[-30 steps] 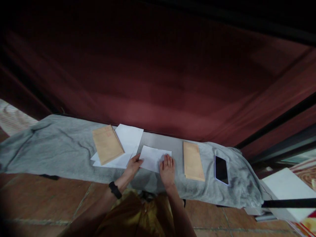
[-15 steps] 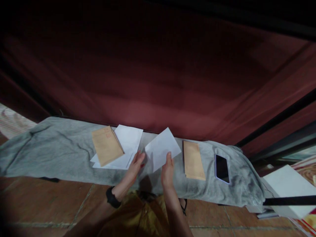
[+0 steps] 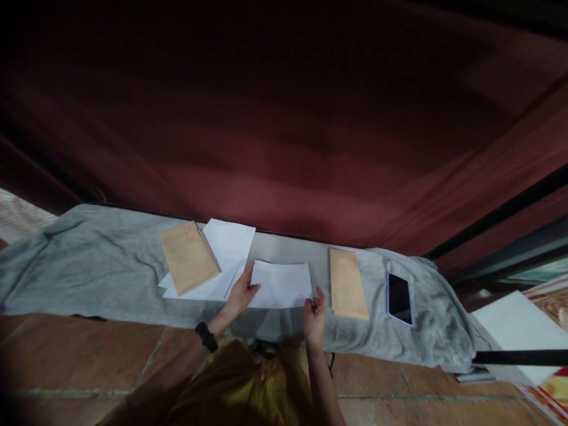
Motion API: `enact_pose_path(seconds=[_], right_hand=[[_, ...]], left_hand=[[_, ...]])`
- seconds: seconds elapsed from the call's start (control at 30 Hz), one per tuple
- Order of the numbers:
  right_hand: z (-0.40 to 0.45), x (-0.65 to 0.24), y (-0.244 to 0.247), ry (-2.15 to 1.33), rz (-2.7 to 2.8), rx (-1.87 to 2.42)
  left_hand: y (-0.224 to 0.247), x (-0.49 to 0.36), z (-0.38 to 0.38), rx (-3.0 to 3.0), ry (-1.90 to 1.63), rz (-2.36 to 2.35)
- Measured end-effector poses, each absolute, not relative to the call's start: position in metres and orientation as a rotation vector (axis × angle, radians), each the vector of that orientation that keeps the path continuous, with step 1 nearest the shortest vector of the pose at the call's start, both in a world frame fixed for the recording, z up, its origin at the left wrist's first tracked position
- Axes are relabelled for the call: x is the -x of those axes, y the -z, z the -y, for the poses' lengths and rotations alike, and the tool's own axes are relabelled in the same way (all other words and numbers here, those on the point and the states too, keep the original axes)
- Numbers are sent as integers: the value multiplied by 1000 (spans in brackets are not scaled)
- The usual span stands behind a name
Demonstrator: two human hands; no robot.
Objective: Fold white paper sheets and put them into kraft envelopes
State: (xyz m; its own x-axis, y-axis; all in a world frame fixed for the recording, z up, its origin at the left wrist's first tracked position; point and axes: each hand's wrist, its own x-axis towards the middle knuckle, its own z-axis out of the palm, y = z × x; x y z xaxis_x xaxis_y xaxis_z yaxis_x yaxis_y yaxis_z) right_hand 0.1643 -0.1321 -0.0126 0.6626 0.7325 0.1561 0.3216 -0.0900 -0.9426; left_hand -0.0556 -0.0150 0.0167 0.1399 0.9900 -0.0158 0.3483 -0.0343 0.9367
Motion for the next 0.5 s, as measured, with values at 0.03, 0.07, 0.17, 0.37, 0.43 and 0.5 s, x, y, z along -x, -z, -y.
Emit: enact_pose_path(seconds=[0.03,0.07,0.17,0.37,0.43,0.5], right_hand=[[137,-167,15,-408,906,1719],[141,-168,17,-405,940,1757],[151,-171,18,-315,1062,1857],[130,-159,6,-135,1288,1881],[111,-145,1,-238,1424,1828],[92,-131,-1,-277,1593,1798]], left_hand=[[-16,57,13,-1625,-898,-1385],[-16,57,13,-1714,-867,-1409],[-15,59,17,-1945,-765,-1478],[-10,40,38,-2391,-751,-1513],[-6,26,44,-2514,-701,-1391],[-1,14,47,-2596,-613,-1313]])
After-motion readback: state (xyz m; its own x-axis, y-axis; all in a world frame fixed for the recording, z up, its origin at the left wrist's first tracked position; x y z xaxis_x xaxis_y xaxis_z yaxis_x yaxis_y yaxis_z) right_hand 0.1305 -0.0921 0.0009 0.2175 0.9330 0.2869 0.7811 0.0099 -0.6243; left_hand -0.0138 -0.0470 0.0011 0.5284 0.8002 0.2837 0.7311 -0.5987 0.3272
